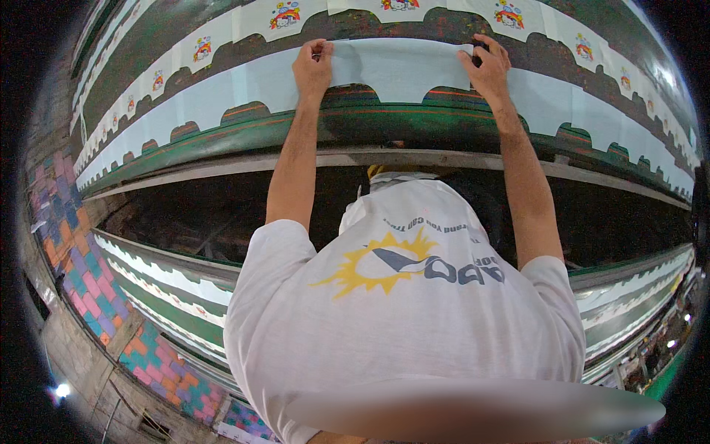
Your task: The person aligns and smooths a long strip of patterned wallpaper onto a curved green surface. They use both hands to press the paper into place, working along the length of the surface to remove air pockets and ensure adhesion.
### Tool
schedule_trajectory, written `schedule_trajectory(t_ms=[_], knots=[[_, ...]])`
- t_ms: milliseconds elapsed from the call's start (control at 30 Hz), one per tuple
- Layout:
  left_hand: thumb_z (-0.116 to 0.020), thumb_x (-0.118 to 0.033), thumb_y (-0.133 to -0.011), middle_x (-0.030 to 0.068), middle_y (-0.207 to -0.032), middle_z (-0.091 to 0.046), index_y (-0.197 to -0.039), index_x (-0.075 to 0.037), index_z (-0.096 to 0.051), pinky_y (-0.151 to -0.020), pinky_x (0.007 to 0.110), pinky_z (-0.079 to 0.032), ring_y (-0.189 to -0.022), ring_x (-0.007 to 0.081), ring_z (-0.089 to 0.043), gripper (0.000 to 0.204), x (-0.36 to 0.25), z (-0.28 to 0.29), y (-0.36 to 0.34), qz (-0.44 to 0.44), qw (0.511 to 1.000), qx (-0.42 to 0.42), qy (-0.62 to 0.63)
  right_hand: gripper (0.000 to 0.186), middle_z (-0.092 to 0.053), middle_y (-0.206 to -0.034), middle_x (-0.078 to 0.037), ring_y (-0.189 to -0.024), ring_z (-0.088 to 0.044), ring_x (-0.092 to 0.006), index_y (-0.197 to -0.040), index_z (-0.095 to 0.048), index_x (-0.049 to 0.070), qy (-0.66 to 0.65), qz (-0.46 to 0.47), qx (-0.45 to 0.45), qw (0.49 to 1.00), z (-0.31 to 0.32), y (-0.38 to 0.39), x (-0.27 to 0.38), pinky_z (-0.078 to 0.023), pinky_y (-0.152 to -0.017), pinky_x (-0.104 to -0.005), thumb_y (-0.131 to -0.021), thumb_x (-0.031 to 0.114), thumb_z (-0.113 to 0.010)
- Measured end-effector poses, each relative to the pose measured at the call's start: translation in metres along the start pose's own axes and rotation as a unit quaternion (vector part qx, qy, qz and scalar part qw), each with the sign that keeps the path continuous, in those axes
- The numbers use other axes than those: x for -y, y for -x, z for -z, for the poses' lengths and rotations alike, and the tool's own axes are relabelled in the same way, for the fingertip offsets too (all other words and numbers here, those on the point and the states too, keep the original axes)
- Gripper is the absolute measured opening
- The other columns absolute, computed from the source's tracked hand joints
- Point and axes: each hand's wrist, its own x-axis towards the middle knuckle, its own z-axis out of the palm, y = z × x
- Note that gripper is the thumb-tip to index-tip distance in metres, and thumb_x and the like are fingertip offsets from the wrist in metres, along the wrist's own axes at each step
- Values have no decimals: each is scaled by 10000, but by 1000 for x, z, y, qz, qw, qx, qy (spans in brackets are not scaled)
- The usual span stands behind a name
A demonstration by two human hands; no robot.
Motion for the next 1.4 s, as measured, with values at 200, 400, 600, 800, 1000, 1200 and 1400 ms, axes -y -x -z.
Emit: schedule_trajectory(t_ms=[200, 400, 600, 800, 1000, 1200, 1400], knots=[[-763, -278, -931, 122, -931, -752, -1107, -24, -702, -752, 340, -568, -813, 210, -721, 316, 4, 1, -2, 8, 1000, -3, 15, 316, -611, -1380, -21, -1306, -494, -335, -821, -715, 86, 14, 13, -29, 999, -4, 1, 4, -342, -1097, -531, -855, 395, -771], [-756, -296, -934, 124, -939, -749, -1113, -21, -695, -761, 356, -567, -831, 225, -719, 333, -3, -4, -10, 26, 1000, -4, 0, 337, -630, -1352, -36, -1277, -522, -333, -824, -714, 87, 24, 14, -42, 999, -4, -8, 5, -342, -1096, -522, -870, 418, -758], [-710, -298, -959, 172, -1299, -642, -1191, -25, -675, -979, 445, -494, -1196, 316, -608, 360, -8, -9, -2, -143, 976, -15, -161, 371, -634, -1351, -58, -1276, -531, -337, -853, -727, 82, 6, 18, -32, 999, -6, -7, 2, -339, -1107, -524, -893, 451, -739], [-452, -579, -1030, 227, -1652, -264, -1525, -34, -437, -1173, 688, -189, -1525, 446, -214, 736, -11, -42, 19, -222, 886, 39, -404, 328, -588, -1424, -85, -1342, -470, -338, -988, -732, 96, -162, 2, 35, 986, 16, -6, -23, -355, -1111, -515, -961, 421, -697], [-384, -635, -1032, 236, -1683, -177, -1580, -27, -342, -1179, 726, -97, -1552, 482, -97, 819, -55, -111, 57, -138, 917, 62, -368, 270, -570, -1437, -80, -1395, -426, -315, -1118, -730, 147, -112, 45, 85, 989, 71, 9, -94, -297, -1157, -493, -995, 377, -663], [-460, -610, -1013, 228, -1668, -231, -1578, -61, -352, -1156, 740, -170, -1531, 497, -174, 796, -137, -201, 108, -196, 923, 79, -321, 279, -556, -1428, -70, -1363, -464, -314, -1177, -717, 195, 18, 9, 63, 998, 131, 28, -196, -319, -1134, -545, -956, 363, -691], [-609, -425, -983, 177, -1554, -459, -1434, -65, -561, -1155, 658, -281, -1454, 437, -366, 579, -209, -263, 150, -257, 905, 74, -330, 390, -486, -1510, -22, -1426, -389, -315, -1382, -606, 251, 42, 69, 105, 991, 159, 44, -250, -281, -1167, -558, -1001, 315, -654]])
